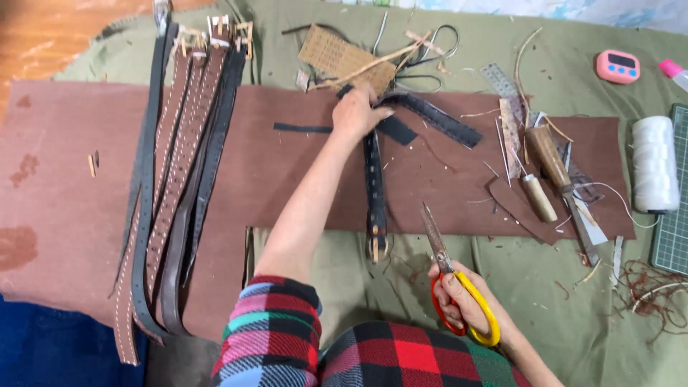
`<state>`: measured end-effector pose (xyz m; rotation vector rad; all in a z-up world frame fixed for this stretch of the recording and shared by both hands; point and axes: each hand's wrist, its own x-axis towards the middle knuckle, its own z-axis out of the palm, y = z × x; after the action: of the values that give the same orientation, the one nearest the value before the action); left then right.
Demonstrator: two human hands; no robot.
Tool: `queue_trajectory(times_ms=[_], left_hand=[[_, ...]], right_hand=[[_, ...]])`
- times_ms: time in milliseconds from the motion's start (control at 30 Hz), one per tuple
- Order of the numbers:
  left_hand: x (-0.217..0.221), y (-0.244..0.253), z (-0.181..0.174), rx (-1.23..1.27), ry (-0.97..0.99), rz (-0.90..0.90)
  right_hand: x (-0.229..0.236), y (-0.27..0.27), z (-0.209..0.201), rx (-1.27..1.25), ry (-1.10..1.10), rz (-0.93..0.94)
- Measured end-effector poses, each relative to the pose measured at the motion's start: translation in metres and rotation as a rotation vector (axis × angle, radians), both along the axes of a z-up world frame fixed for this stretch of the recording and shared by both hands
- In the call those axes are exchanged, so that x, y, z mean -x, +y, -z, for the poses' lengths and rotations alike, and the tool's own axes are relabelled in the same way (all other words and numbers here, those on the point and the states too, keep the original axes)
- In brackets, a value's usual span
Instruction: A person uses a pair of scissors to trim the edges of a black leather belt strap on a workshop table.
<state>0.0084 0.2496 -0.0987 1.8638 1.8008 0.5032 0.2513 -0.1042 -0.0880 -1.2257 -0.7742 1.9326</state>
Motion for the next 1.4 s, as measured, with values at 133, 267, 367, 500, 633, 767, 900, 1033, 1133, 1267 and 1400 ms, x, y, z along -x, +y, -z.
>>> queue_trajectory(times_ms=[133, 267, 367, 500, 633, 767, 900, 1033, 1133, 1267, 1400], left_hand=[[-0.009, -0.036, -0.005, -0.15, -0.206, -0.066], [-0.014, -0.084, -0.03, 0.105, -1.011, -0.11], [-0.01, -0.109, -0.029, 0.264, -1.447, -0.037], [-0.008, -0.139, -0.024, 0.505, -1.5, -0.038], [-0.01, -0.168, -0.028, 0.619, -1.398, -0.01], [-0.016, -0.192, -0.039, 0.283, -1.252, 0.1], [-0.021, -0.207, -0.059, 0.106, -1.261, 0.134], [-0.023, -0.216, -0.068, 0.022, -1.279, 0.134], [-0.024, -0.221, -0.071, 0.06, -1.376, 0.108], [-0.024, -0.225, -0.07, 0.015, -1.323, 0.098], [-0.022, -0.227, -0.073, 0.024, -1.337, 0.118]], right_hand=[[-0.003, 0.026, -0.01, -0.084, -0.106, 0.024], [-0.009, 0.053, -0.033, -0.164, -0.105, 0.046], [-0.008, 0.063, -0.05, -0.197, -0.132, 0.025], [-0.002, 0.058, -0.05, -0.311, -0.114, -0.025], [-0.01, 0.04, -0.029, -0.198, -0.231, -0.062], [-0.019, 0.029, -0.041, -0.379, -0.631, -0.107], [-0.028, 0.03, -0.061, -0.71, -1.159, -0.135], [-0.029, 0.041, -0.07, -0.848, -1.35, -0.125], [-0.034, 0.046, -0.066, -1.11, -1.523, -0.081], [-0.04, 0.048, -0.063, -1.209, -1.728, -0.061], [-0.044, 0.053, -0.067, -1.279, -1.803, -0.08]])
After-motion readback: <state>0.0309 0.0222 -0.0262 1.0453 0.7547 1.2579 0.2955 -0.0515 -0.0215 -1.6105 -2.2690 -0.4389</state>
